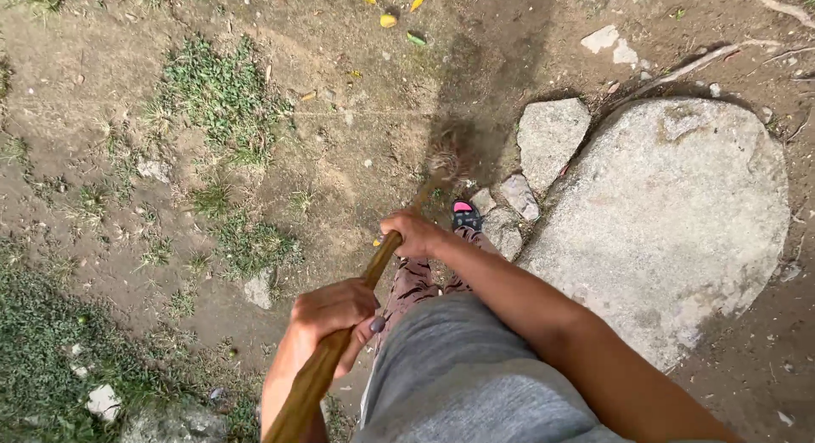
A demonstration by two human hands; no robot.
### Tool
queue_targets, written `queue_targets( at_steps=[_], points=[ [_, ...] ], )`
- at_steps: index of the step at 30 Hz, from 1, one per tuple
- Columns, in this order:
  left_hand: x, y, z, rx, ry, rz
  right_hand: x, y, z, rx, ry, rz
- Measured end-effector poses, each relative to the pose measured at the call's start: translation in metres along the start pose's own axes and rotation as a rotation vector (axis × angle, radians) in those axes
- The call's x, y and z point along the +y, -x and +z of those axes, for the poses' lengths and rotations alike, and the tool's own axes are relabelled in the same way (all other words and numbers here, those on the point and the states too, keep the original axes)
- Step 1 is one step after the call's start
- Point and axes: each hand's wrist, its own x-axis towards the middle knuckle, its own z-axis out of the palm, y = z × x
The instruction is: The person sweeps the ground, clearing fallen fruit, leaves, and debris with a broom.
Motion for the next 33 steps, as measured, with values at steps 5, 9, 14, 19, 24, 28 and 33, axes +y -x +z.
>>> queue_targets(
  at_steps=[5,9,14,19,24,28,33],
  points=[
    [0.060,0.012,-0.014,-0.136,-0.165,0.302,-0.082,-0.026,-0.001,0.251,-0.078,-0.509],
    [0.065,0.033,-0.036,-0.167,-0.195,0.327,-0.113,-0.018,-0.017,0.418,-0.132,-0.635],
    [0.003,0.021,-0.016,-0.011,0.003,0.050,0.000,-0.004,0.015,0.328,-0.027,-0.152],
    [-0.051,0.027,-0.003,-0.042,0.036,0.063,0.023,0.014,0.019,0.306,0.094,-0.022],
    [0.000,0.035,-0.044,0.036,-0.052,-0.015,-0.031,-0.048,0.035,0.190,0.147,-0.073],
    [0.021,0.039,-0.062,-0.054,-0.305,-0.033,-0.077,-0.103,0.032,0.296,0.185,-0.257],
    [0.038,0.049,-0.082,-0.003,-0.370,0.080,-0.116,-0.113,0.015,0.605,0.282,-0.412]
  ],
)
